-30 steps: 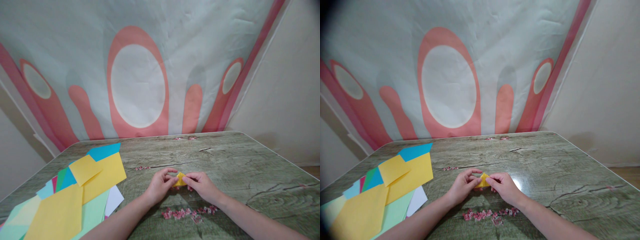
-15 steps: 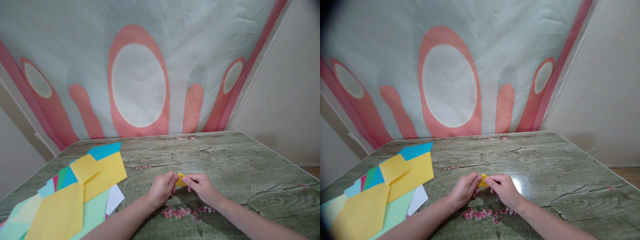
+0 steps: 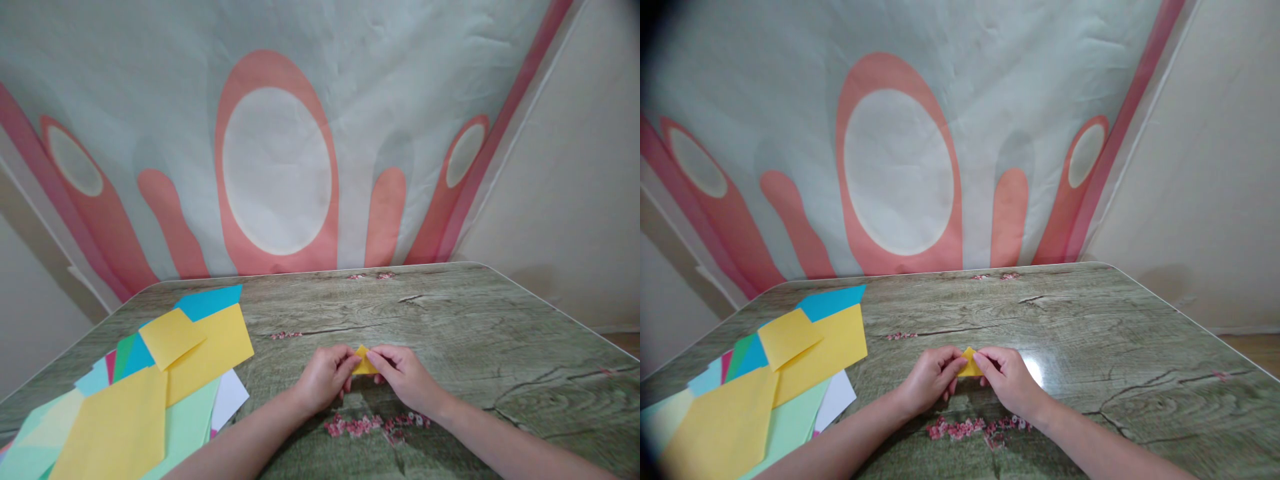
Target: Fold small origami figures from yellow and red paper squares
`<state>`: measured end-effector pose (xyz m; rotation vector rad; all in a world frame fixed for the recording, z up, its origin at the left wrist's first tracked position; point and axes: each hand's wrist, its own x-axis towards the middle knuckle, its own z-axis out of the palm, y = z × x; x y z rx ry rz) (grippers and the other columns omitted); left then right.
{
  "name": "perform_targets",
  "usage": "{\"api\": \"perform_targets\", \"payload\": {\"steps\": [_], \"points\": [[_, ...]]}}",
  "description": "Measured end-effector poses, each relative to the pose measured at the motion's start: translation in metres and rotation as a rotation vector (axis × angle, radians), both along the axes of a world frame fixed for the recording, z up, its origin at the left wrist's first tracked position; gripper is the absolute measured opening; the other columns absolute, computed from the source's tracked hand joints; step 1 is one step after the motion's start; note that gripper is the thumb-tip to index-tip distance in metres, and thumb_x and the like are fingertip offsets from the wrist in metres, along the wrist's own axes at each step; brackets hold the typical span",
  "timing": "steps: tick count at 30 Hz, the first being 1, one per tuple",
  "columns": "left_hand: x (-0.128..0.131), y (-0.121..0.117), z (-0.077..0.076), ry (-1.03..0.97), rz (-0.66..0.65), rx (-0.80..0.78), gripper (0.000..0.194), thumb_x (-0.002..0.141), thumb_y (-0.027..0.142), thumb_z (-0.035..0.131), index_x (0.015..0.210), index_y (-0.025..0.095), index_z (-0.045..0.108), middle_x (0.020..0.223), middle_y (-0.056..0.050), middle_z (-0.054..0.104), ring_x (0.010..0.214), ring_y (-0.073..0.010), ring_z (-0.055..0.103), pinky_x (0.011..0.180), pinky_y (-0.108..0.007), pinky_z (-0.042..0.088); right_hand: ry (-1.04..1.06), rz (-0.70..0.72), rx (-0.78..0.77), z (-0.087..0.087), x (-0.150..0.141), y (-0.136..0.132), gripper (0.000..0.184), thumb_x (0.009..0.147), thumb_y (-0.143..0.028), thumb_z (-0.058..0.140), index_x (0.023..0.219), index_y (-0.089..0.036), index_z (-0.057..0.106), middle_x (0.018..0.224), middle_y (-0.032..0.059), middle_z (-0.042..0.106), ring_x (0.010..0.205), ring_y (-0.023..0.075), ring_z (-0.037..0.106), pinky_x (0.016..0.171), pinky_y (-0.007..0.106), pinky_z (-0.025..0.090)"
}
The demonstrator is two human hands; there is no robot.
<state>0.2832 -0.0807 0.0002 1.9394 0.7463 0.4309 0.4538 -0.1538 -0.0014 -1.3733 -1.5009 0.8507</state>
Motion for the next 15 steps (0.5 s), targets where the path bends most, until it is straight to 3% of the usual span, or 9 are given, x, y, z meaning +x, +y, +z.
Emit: {"api": "perform_targets", "payload": {"steps": [3, 8, 12, 15], "points": [[0.0016, 0.0016, -0.0014, -0.037, -0.024, -0.093, 0.034, 0.087, 0.046, 0.041, 0.080, 0.016, 0.055, 0.052, 0.005, 0.051, 0.037, -0.0058, 0.044, 0.038, -0.015, 0.032, 0.040, -0.057, -0.016, -0.0045, -0.0006, 0.0008, 0.035, 0.088, -0.044, 0.043, 0.076, -0.016, 0.061, 0.062, 0.0008, 0.061, 0.052, 0.0117, 0.055, 0.051, 0.021, 0.042], [0.0044, 0.0031, -0.0021, -0.056, 0.031, -0.196, 0.037, 0.084, 0.050, 0.043, 0.071, 0.016, 0.049, 0.046, 0.006, 0.050, 0.034, -0.0063, 0.044, 0.035, -0.014, 0.030, 0.047, -0.100, -0.077, -0.0075, -0.0008, 0.0024, 0.038, 0.087, -0.049, 0.042, 0.076, -0.017, 0.059, 0.048, -0.0032, 0.054, 0.038, 0.0092, 0.047, 0.040, 0.019, 0.036], [0.0037, 0.0052, -0.0056, -0.081, 0.067, -0.228, 0.038, 0.081, 0.052, 0.045, 0.071, 0.016, 0.049, 0.044, 0.006, 0.050, 0.032, -0.0062, 0.043, 0.033, -0.014, 0.029, 0.100, 0.020, -0.124, -0.0060, 0.0042, 0.0060, 0.037, 0.085, -0.051, 0.045, 0.081, -0.016, 0.059, 0.053, -0.0027, 0.058, 0.043, 0.0093, 0.051, 0.044, 0.020, 0.039], [0.0021, 0.0069, -0.0071, -0.085, 0.058, -0.221, 0.038, 0.082, 0.052, 0.046, 0.073, 0.016, 0.050, 0.046, 0.006, 0.051, 0.032, -0.0061, 0.044, 0.033, -0.014, 0.030, 0.143, 0.098, -0.178, -0.0067, 0.0084, 0.0088, 0.039, 0.083, -0.053, 0.047, 0.073, -0.016, 0.056, 0.056, -0.0011, 0.061, 0.045, 0.0092, 0.053, 0.046, 0.020, 0.041]]}}
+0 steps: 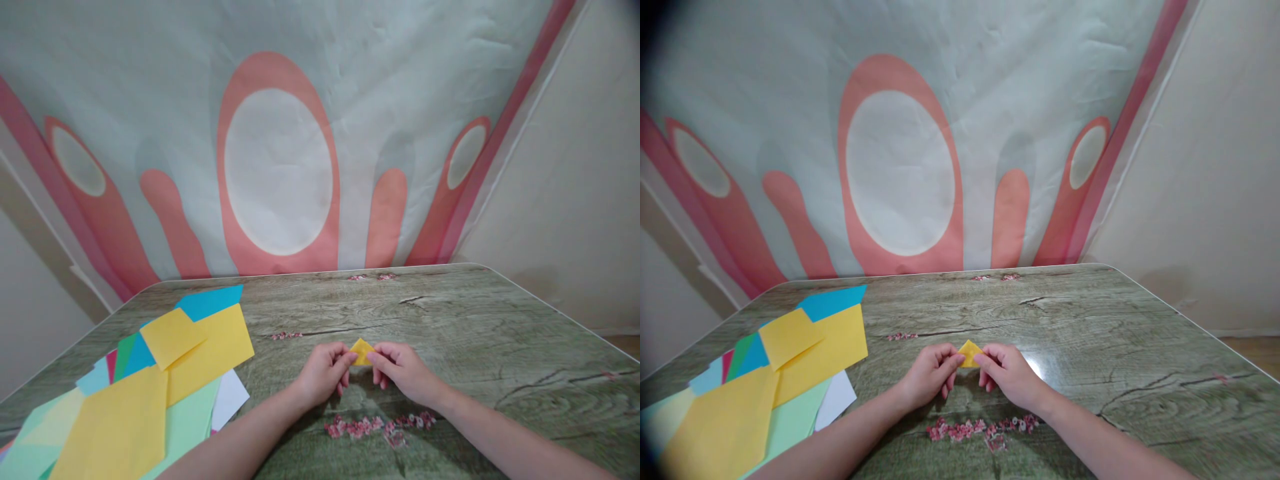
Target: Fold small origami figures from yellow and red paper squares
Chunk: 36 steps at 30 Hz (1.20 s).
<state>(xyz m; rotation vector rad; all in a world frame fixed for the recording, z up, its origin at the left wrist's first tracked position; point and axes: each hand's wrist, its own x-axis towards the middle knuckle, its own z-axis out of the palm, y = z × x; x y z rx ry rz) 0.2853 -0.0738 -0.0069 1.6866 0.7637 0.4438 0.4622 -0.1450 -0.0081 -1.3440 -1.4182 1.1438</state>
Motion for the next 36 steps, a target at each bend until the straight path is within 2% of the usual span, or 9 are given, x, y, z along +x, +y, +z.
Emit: {"api": "perform_targets", "payload": {"steps": [6, 12, 16, 20, 24, 27, 31, 36], "points": [[-0.001, -0.003, 0.007, -0.002, -0.087, 0.012, 0.042, 0.084, 0.055, 0.042, 0.069, 0.016, 0.047, 0.051, 0.004, 0.053, 0.036, -0.0062, 0.046, 0.037, -0.015, 0.035, 0.030, 0.039, -0.042, -0.002, 0.002, 0.000, 0.044, 0.083, -0.056, 0.045, 0.071, -0.015, 0.057, 0.055, 0.0000, 0.063, 0.044, 0.0104, 0.055, 0.045, 0.021, 0.043], [-0.002, -0.004, 0.007, 0.077, -0.076, 0.080, 0.044, 0.084, 0.058, 0.036, 0.069, 0.018, 0.046, 0.041, 0.007, 0.045, 0.030, -0.0066, 0.039, 0.032, -0.015, 0.026, 0.004, 0.074, -0.031, 0.000, -0.001, -0.003, 0.047, 0.085, -0.057, 0.041, 0.075, -0.015, 0.060, 0.061, 0.0014, 0.064, 0.050, 0.0117, 0.057, 0.049, 0.022, 0.044], [-0.003, -0.003, 0.006, 0.088, -0.120, 0.077, 0.045, 0.084, 0.058, 0.037, 0.072, 0.017, 0.050, 0.039, 0.008, 0.043, 0.030, -0.0069, 0.038, 0.031, -0.015, 0.027, -0.094, 0.029, 0.066, 0.002, -0.003, -0.003, 0.047, 0.087, -0.055, 0.038, 0.074, -0.016, 0.061, 0.064, 0.0009, 0.058, 0.052, 0.0112, 0.050, 0.046, 0.021, 0.039], [-0.004, -0.003, 0.008, 0.090, -0.158, 0.031, 0.047, 0.084, 0.059, 0.037, 0.072, 0.016, 0.052, 0.042, 0.006, 0.046, 0.033, -0.0069, 0.040, 0.034, -0.015, 0.029, -0.194, 0.007, 0.178, 0.006, -0.003, -0.005, 0.044, 0.089, -0.049, 0.037, 0.069, -0.017, 0.059, 0.060, -0.0003, 0.052, 0.056, 0.0126, 0.046, 0.052, 0.023, 0.036], [-0.005, -0.005, 0.013, 0.061, -0.176, -0.010, 0.051, 0.084, 0.060, 0.034, 0.070, 0.015, 0.053, 0.048, 0.004, 0.051, 0.038, -0.0070, 0.045, 0.038, -0.016, 0.033, -0.234, -0.009, 0.205, 0.008, -0.005, -0.008, 0.044, 0.090, -0.047, 0.037, 0.061, -0.017, 0.053, 0.056, -0.0017, 0.048, 0.055, 0.0119, 0.043, 0.052, 0.023, 0.033], [-0.005, -0.007, 0.015, 0.045, -0.178, 0.011, 0.051, 0.084, 0.059, 0.037, 0.066, 0.014, 0.054, 0.051, 0.002, 0.054, 0.042, -0.0077, 0.048, 0.042, -0.017, 0.037, -0.172, 0.002, 0.158, 0.007, -0.008, -0.008, 0.042, 0.089, -0.048, 0.038, 0.065, -0.017, 0.054, 0.059, -0.0013, 0.053, 0.057, 0.0126, 0.049, 0.054, 0.023, 0.037], [-0.003, -0.007, 0.014, -0.016, -0.117, 0.011, 0.049, 0.085, 0.057, 0.038, 0.071, 0.013, 0.057, 0.056, 0.001, 0.057, 0.046, -0.0094, 0.051, 0.045, -0.018, 0.040, -0.025, 0.069, 0.033, 0.005, -0.008, -0.007, 0.039, 0.088, -0.050, 0.040, 0.074, -0.018, 0.055, 0.060, -0.0005, 0.060, 0.055, 0.0134, 0.056, 0.054, 0.023, 0.043], [-0.001, -0.003, 0.012, -0.089, -0.049, -0.003, 0.048, 0.084, 0.056, 0.042, 0.074, 0.012, 0.057, 0.062, -0.003, 0.060, 0.047, -0.0089, 0.053, 0.047, -0.018, 0.040, -0.073, 0.042, 0.036, 0.002, -0.003, -0.004, 0.043, 0.087, -0.053, 0.042, 0.066, -0.017, 0.055, 0.052, -0.0010, 0.060, 0.048, 0.0123, 0.055, 0.053, 0.023, 0.043]]}}
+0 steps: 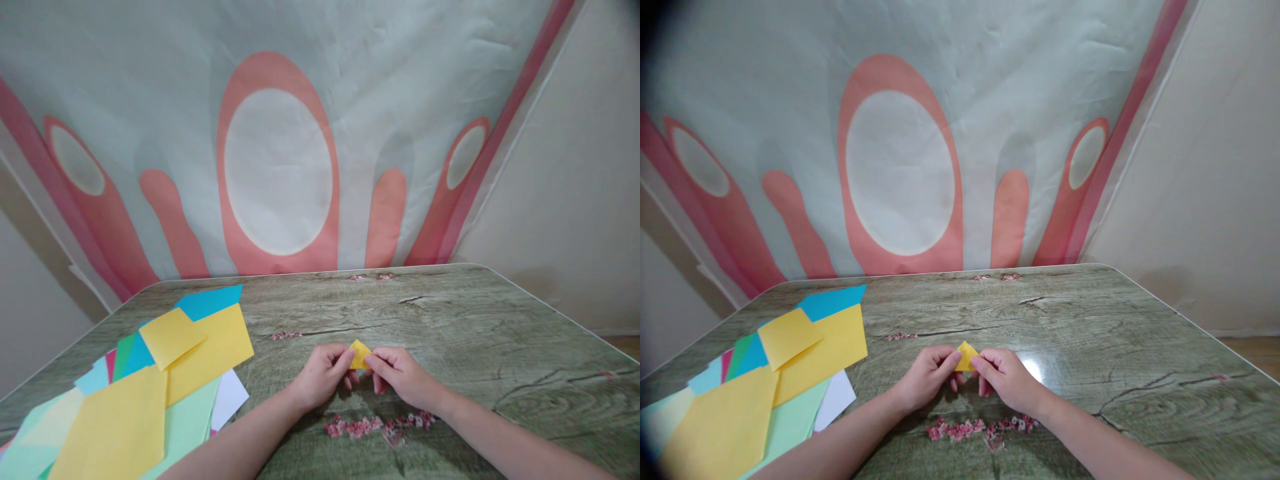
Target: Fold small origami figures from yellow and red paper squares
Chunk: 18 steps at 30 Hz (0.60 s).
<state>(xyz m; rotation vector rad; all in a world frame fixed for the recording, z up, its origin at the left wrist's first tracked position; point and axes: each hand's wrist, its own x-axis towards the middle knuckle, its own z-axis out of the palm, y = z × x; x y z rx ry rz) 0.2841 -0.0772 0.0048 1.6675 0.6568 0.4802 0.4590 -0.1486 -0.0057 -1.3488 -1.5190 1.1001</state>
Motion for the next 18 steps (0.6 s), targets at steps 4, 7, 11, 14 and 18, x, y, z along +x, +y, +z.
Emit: {"api": "perform_targets", "payload": {"steps": [4, 7, 11, 14, 18], "points": [[0.0004, 0.0020, -0.0040, -0.043, -0.038, -0.069, 0.048, 0.083, 0.057, 0.042, 0.076, 0.012, 0.055, 0.061, -0.002, 0.060, 0.048, -0.0094, 0.054, 0.049, -0.020, 0.043, 0.025, -0.074, -0.004, -0.0046, 0.0018, 0.0032, 0.045, 0.085, -0.055, 0.042, 0.067, -0.017, 0.057, 0.048, -0.0016, 0.059, 0.043, 0.0118, 0.053, 0.048, 0.022, 0.041], [0.0008, 0.0019, -0.0068, -0.024, -0.036, -0.085, 0.051, 0.083, 0.060, 0.039, 0.067, 0.013, 0.051, 0.054, -0.001, 0.057, 0.044, -0.0090, 0.051, 0.046, -0.020, 0.042, 0.073, -0.143, -0.018, -0.0075, 0.0026, 0.0053, 0.045, 0.083, -0.056, 0.045, 0.067, -0.017, 0.058, 0.046, -0.0019, 0.058, 0.041, 0.0112, 0.052, 0.046, 0.022, 0.040], [0.0016, 0.0021, -0.0073, -0.009, 0.016, -0.052, 0.054, 0.082, 0.062, 0.038, 0.061, 0.014, 0.049, 0.050, 0.000, 0.055, 0.041, -0.0083, 0.049, 0.044, -0.019, 0.040, 0.148, -0.178, -0.055, -0.0089, 0.0046, 0.0066, 0.045, 0.081, -0.057, 0.049, 0.065, -0.015, 0.059, 0.045, -0.0014, 0.057, 0.040, 0.0104, 0.050, 0.044, 0.021, 0.039], [0.0021, 0.0034, -0.0077, -0.016, 0.033, -0.059, 0.054, 0.082, 0.063, 0.038, 0.061, 0.014, 0.049, 0.049, 0.000, 0.054, 0.041, -0.0082, 0.049, 0.044, -0.018, 0.040, 0.196, -0.143, -0.061, -0.0087, 0.0061, 0.0070, 0.046, 0.081, -0.057, 0.047, 0.070, -0.014, 0.059, 0.049, -0.0004, 0.059, 0.042, 0.0106, 0.052, 0.046, 0.022, 0.040], [0.0022, 0.0051, -0.0103, -0.039, 0.032, -0.071, 0.053, 0.083, 0.061, 0.038, 0.061, 0.013, 0.049, 0.050, -0.001, 0.056, 0.042, -0.0085, 0.050, 0.045, -0.019, 0.041, 0.208, -0.086, -0.032, -0.0080, 0.0077, 0.0068, 0.044, 0.084, -0.056, 0.045, 0.076, -0.014, 0.058, 0.054, -0.0002, 0.061, 0.046, 0.0106, 0.053, 0.048, 0.022, 0.041]]}}
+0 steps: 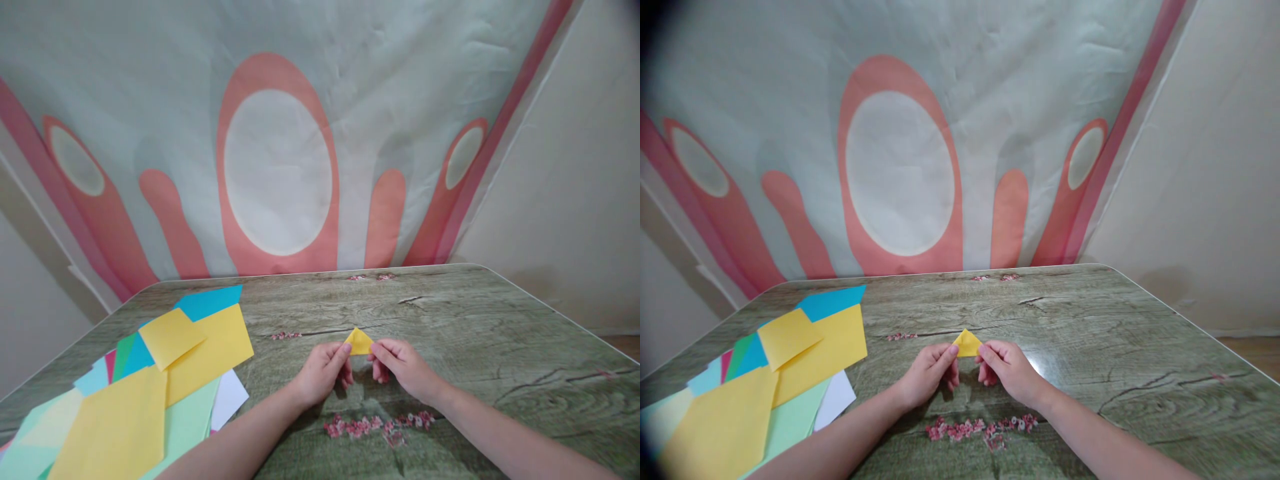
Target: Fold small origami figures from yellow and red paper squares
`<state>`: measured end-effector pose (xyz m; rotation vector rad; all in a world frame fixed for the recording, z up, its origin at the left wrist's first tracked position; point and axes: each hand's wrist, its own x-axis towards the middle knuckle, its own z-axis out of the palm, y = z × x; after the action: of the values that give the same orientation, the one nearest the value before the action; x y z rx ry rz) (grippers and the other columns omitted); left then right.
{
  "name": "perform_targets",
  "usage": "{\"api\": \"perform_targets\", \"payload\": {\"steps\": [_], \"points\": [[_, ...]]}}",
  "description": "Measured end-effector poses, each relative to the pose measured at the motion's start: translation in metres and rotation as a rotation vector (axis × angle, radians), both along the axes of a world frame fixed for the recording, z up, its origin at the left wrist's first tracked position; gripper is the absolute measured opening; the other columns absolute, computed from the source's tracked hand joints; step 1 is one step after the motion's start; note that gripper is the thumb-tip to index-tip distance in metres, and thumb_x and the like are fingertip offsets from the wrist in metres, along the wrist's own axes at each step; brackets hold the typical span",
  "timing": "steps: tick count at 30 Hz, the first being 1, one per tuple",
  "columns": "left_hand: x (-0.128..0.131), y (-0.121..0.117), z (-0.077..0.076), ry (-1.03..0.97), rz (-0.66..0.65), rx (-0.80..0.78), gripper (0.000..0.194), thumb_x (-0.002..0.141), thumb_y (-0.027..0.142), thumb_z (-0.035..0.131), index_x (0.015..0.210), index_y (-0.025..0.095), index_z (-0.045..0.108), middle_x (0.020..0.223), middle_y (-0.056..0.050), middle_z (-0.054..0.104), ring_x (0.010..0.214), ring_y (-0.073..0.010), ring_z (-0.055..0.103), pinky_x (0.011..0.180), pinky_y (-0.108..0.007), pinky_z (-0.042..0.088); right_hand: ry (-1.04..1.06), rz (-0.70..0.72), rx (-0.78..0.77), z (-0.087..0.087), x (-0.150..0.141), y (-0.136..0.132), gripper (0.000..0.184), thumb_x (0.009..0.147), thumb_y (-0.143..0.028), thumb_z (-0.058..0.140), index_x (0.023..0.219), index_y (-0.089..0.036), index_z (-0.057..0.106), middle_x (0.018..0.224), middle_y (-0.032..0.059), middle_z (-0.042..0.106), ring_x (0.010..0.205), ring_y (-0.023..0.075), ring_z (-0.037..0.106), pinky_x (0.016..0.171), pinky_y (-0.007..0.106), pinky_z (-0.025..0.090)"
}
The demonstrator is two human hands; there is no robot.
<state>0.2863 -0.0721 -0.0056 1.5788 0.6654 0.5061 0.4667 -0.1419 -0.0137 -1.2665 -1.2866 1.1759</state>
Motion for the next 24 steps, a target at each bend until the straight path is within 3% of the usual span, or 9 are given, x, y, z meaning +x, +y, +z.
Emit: {"api": "perform_targets", "payload": {"steps": [2, 4, 7, 9, 11, 14, 18, 24], "points": [[0.000, 0.000, -0.001, 0.000, -0.017, 0.005, 0.053, 0.085, 0.058, 0.037, 0.063, 0.012, 0.051, 0.052, -0.002, 0.057, 0.043, -0.0086, 0.051, 0.045, -0.019, 0.042, -0.029, 0.010, 0.022, 0.000, 0.001, 0.000, 0.042, 0.085, -0.054, 0.044, 0.075, -0.015, 0.057, 0.054, -0.0004, 0.060, 0.047, 0.0106, 0.053, 0.049, 0.022, 0.041], [-0.001, 0.000, -0.001, -0.018, -0.017, 0.022, 0.047, 0.087, 0.053, 0.040, 0.077, 0.010, 0.057, 0.060, -0.004, 0.060, 0.047, -0.0090, 0.053, 0.047, -0.019, 0.043, -0.053, 0.014, 0.034, -0.001, 0.001, 0.000, 0.041, 0.086, -0.052, 0.044, 0.074, -0.015, 0.057, 0.053, -0.0005, 0.060, 0.048, 0.0107, 0.053, 0.050, 0.022, 0.042], [-0.002, -0.001, 0.001, -0.086, 0.051, 0.127, 0.044, 0.086, 0.040, 0.050, 0.122, 0.015, 0.047, 0.099, -0.010, 0.063, 0.071, -0.0132, 0.061, 0.059, -0.023, 0.051, -0.061, 0.015, 0.025, -0.003, 0.002, 0.001, 0.041, 0.087, -0.051, 0.043, 0.073, -0.015, 0.057, 0.052, -0.0008, 0.059, 0.047, 0.0107, 0.053, 0.049, 0.022, 0.042], [-0.004, -0.001, 0.004, -0.093, 0.086, 0.278, 0.053, 0.084, 0.032, 0.054, 0.133, 0.022, 0.037, 0.124, -0.011, 0.053, 0.096, -0.0177, 0.059, 0.078, -0.031, 0.051, -0.061, 0.002, 0.014, -0.004, 0.001, 0.002, 0.040, 0.086, -0.050, 0.044, 0.071, -0.016, 0.056, 0.050, -0.0015, 0.057, 0.045, 0.0105, 0.052, 0.048, 0.021, 0.041], [-0.005, -0.001, 0.006, -0.057, 0.078, 0.458, 0.052, 0.082, 0.026, 0.057, 0.132, 0.024, 0.041, 0.134, -0.008, 0.046, 0.115, -0.0215, 0.049, 0.097, -0.038, 0.041, -0.071, -0.006, 0.006, -0.003, 0.000, 0.002, 0.039, 0.086, -0.050, 0.044, 0.068, -0.016, 0.055, 0.048, -0.0023, 0.055, 0.043, 0.0103, 0.050, 0.046, 0.021, 0.040], [-0.007, -0.003, 0.010, 0.020, 0.023, 0.642, 0.051, 0.080, 0.023, 0.059, 0.130, 0.026, 0.045, 0.139, -0.006, 0.041, 0.128, -0.0225, 0.036, 0.107, -0.041, 0.029, -0.119, -0.003, 0.002, 0.000, -0.002, 0.000, 0.038, 0.086, -0.047, 0.045, 0.065, -0.017, 0.054, 0.046, -0.0027, 0.054, 0.042, 0.0101, 0.049, 0.045, 0.020, 0.039], [-0.008, -0.009, 0.011, 0.114, -0.038, 0.763, 0.052, 0.081, 0.024, 0.058, 0.130, 0.026, 0.044, 0.141, -0.005, 0.037, 0.128, -0.0206, 0.037, 0.106, -0.038, 0.032, -0.213, -0.012, 0.027, 0.003, -0.004, -0.002, 0.037, 0.087, -0.041, 0.045, 0.059, -0.017, 0.052, 0.043, -0.0031, 0.053, 0.039, 0.0097, 0.048, 0.044, 0.020, 0.036], [-0.008, -0.015, 0.006, 0.190, -0.006, 0.856, 0.050, 0.083, 0.023, 0.055, 0.131, 0.025, 0.042, 0.138, -0.006, 0.041, 0.125, -0.0188, 0.041, 0.105, -0.036, 0.035, -0.259, -0.029, 0.035, 0.006, -0.005, -0.003, 0.035, 0.086, -0.035, 0.044, 0.056, -0.018, 0.049, 0.040, -0.0040, 0.050, 0.037, 0.0093, 0.045, 0.043, 0.020, 0.034]]}}
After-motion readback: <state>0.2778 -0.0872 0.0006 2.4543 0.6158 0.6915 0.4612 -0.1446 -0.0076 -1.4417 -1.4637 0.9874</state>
